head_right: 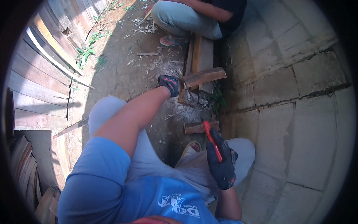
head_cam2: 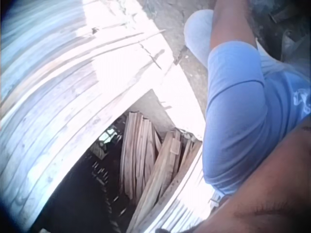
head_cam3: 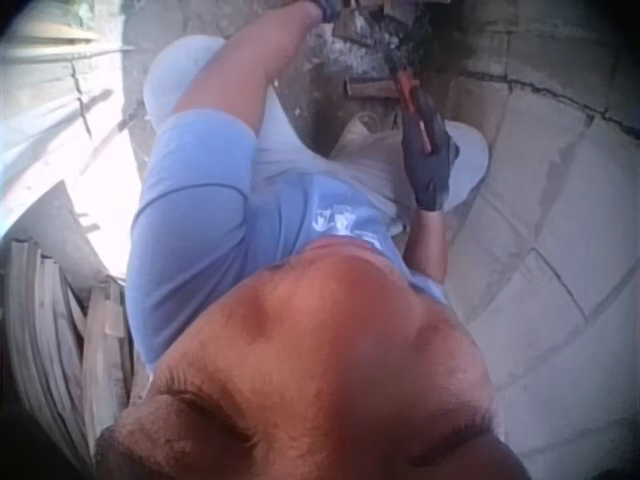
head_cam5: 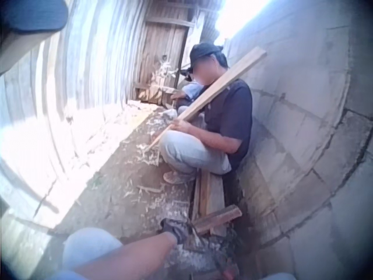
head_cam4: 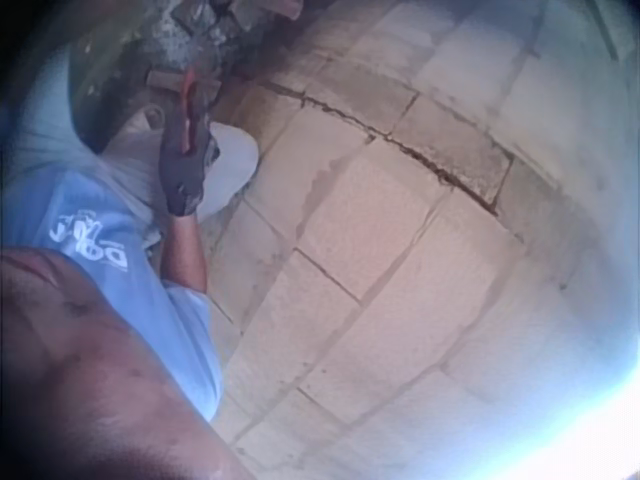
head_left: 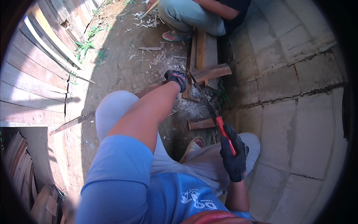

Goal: The person uses a hand saw to cut a piece of wood that is resting on a wooden support. They hold the wood steady with one hand while sawing with the other, creating wood shavings on the ground.

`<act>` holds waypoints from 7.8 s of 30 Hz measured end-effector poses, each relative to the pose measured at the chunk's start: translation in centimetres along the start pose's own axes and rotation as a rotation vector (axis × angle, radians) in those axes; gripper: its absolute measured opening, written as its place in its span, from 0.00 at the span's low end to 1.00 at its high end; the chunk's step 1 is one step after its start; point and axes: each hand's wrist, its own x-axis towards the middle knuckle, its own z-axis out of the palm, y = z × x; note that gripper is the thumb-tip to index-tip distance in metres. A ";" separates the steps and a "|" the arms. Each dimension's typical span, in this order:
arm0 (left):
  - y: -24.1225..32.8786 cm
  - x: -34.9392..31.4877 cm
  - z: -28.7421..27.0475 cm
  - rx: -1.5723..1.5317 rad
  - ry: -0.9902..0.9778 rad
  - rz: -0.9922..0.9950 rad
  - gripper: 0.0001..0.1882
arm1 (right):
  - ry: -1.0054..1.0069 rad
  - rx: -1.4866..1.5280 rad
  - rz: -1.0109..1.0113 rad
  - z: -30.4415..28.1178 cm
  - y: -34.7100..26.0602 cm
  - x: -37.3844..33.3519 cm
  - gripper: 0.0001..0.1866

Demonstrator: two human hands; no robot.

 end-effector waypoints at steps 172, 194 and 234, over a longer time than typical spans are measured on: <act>-3.5 1.7 3.9 -0.410 0.034 0.006 0.33 | -0.064 0.143 -0.324 14.4 2.9 20.9 0.26; -3.7 2.6 -1.8 -0.043 -0.300 0.286 0.36 | -0.096 0.288 -0.078 14.1 2.3 25.1 0.25; -3.8 -2.1 1.2 -0.573 0.004 0.238 0.36 | 0.218 0.381 -0.056 18.1 5.8 15.9 0.24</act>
